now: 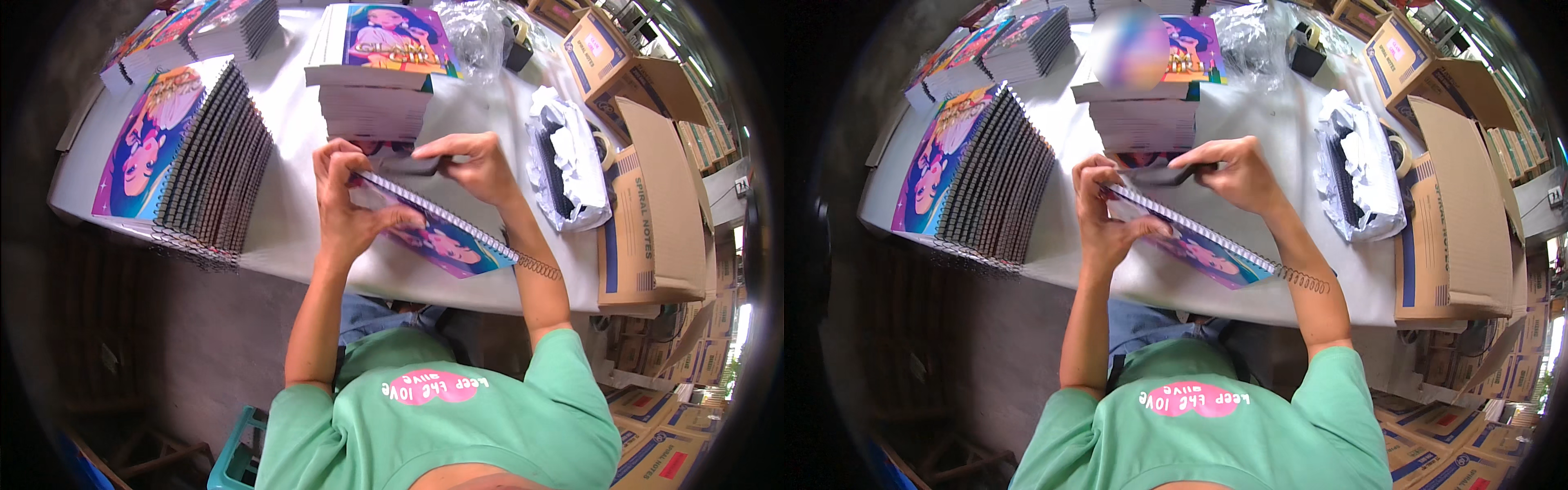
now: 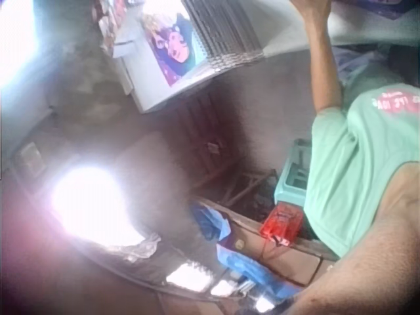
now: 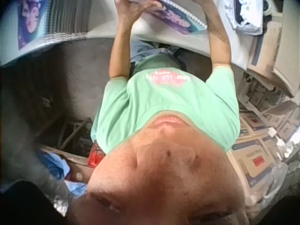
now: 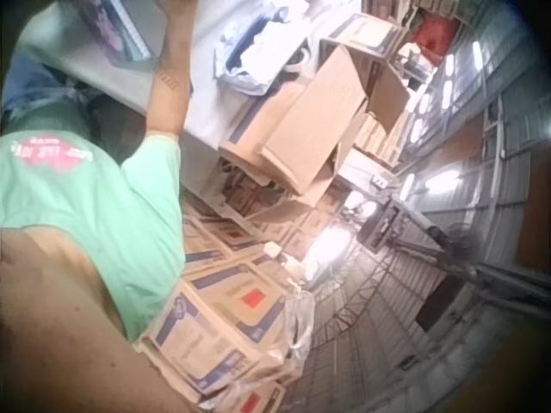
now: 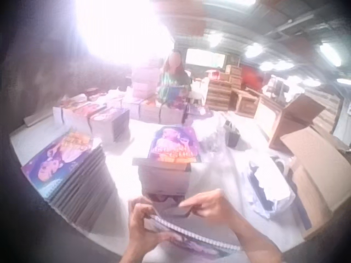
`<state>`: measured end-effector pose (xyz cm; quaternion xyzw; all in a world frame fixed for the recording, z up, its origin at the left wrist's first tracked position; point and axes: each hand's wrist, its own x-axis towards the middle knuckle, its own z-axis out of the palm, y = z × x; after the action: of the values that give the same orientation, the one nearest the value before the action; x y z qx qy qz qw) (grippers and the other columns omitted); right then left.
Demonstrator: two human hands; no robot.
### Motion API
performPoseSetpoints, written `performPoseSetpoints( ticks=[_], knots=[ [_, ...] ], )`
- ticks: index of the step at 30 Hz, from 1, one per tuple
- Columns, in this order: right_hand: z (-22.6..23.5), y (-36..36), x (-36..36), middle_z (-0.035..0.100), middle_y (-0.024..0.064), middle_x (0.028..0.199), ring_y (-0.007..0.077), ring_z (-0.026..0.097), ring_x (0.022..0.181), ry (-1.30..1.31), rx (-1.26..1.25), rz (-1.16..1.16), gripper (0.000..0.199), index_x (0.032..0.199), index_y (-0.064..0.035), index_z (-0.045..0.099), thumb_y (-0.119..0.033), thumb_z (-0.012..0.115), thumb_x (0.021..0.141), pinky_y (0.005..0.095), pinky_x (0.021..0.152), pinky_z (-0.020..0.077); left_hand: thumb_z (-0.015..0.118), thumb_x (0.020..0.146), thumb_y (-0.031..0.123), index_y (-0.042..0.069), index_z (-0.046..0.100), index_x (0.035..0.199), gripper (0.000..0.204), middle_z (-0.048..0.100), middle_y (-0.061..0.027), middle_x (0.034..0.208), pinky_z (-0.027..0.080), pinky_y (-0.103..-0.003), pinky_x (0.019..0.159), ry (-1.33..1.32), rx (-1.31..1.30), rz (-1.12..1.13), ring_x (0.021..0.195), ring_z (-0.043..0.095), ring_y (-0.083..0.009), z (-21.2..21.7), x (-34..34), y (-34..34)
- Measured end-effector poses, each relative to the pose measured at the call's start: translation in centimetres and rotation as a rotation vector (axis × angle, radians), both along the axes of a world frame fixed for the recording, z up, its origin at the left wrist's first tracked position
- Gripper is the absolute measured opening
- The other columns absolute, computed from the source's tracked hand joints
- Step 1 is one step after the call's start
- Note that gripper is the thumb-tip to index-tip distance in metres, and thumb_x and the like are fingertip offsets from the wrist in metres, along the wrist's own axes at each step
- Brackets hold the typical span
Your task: The person trims the ends of a spiral coil on several notebooks using pliers and bends the wire tips inward by hand.
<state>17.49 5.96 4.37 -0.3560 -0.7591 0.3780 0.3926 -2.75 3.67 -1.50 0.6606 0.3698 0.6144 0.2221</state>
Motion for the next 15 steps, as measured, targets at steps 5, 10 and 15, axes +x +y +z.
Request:
performPoseSetpoints(
  ticks=[5, 10, 15],
  knots=[
    [1.1, 0.3, -1.8, 0.07, 0.0118, 0.084, 0.0131, 0.066, 0.082, -0.172, 0.069, 0.104, 0.028, 0.089, 0.0007, 0.071, 0.007, 0.062, 0.064, 0.0268, 0.076, 0.0514, 0.092, 0.035, 0.037, 0.005, 0.037, 0.099, 0.09, 0.041, -0.0058, 0.097, 0.045, -0.031, 0.076, -0.261, -0.067, -0.056, 0.089, 0.047, -0.0173, 0.0, 0.4, 0.3],
    [1.9, -0.2, -3.4, 0.07, 0.0095, 0.079, 0.0095, 0.062, 0.067, 0.232, 0.271, 0.258, 0.035, 0.091, -0.0036, 0.071, 0.009, 0.06, 0.061, 0.0255, 0.065, 0.0503, 0.093, 0.037, 0.032, 0.007, 0.029, 0.1, 0.094, 0.034, -0.0046, 0.097, 0.037, -0.027, 0.086, -0.159, -0.133, -0.15, 0.093, 0.039, -0.0155, -1.0, -0.2, 0.8],
    [1.6, 0.2, -3.7, 0.07, 0.0079, 0.08, 0.0069, 0.059, 0.067, 0.372, -0.077, 0.223, 0.033, 0.093, -0.003, 0.071, 0.009, 0.057, 0.066, 0.0228, 0.063, 0.0484, 0.092, 0.034, 0.03, 0.008, 0.026, 0.103, 0.098, 0.033, -0.0038, 0.103, 0.037, -0.026, 0.09, -0.128, -0.155, -0.148, 0.097, 0.038, -0.0154, -0.9, 0.0, 0.7]
  ],
)
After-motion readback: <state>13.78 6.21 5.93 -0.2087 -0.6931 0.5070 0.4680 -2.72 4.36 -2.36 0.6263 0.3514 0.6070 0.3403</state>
